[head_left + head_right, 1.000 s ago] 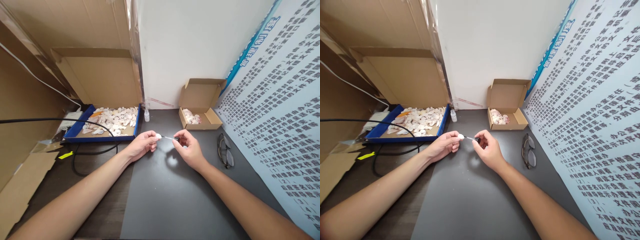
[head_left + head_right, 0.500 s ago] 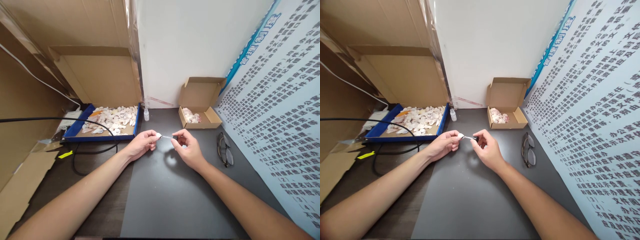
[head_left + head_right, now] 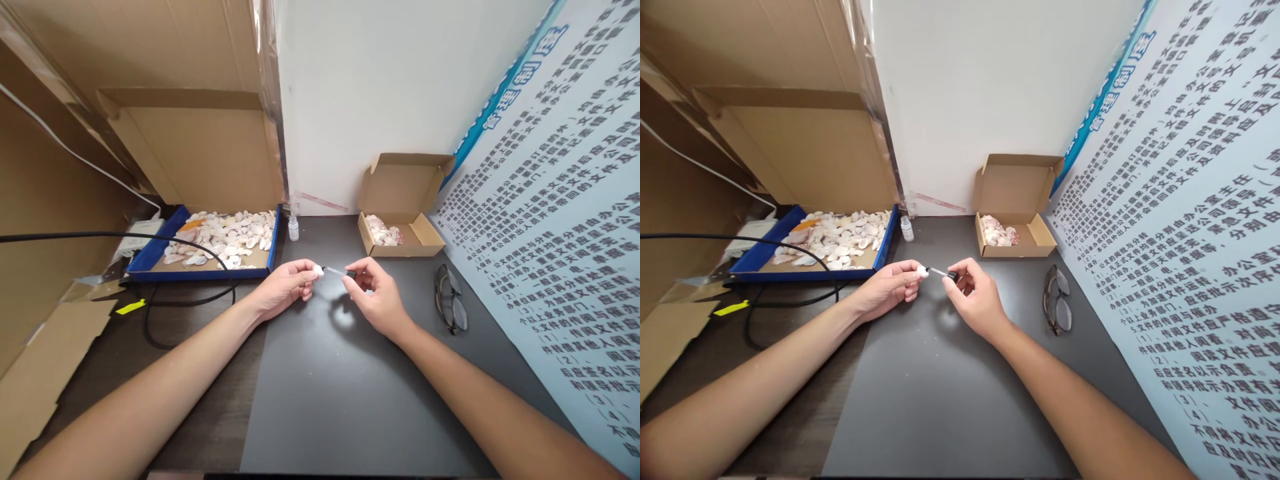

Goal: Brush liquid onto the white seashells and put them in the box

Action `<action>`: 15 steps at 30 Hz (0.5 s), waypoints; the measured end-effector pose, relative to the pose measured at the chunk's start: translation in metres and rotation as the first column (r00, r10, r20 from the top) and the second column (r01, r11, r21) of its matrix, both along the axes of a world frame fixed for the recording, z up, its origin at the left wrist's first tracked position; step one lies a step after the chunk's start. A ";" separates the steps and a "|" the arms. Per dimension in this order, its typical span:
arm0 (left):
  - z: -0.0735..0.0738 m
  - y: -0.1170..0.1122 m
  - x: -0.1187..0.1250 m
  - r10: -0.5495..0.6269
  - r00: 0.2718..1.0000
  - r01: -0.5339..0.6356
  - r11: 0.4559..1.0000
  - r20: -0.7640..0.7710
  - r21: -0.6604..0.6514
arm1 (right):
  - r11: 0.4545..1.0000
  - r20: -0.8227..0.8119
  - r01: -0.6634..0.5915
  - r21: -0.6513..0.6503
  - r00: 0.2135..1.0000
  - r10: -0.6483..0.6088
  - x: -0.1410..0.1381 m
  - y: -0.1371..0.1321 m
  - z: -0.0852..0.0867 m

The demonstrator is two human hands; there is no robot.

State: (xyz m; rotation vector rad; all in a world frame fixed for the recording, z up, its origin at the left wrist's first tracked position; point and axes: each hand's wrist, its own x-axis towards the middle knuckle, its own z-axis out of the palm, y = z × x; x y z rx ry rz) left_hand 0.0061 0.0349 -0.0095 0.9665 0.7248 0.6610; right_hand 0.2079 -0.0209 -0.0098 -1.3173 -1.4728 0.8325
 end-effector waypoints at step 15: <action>0.001 0.000 -0.001 0.019 0.999 -0.018 1.000 0.047 -0.017 | 0.999 0.021 0.027 -0.025 0.999 -0.027 0.000 0.000 -0.002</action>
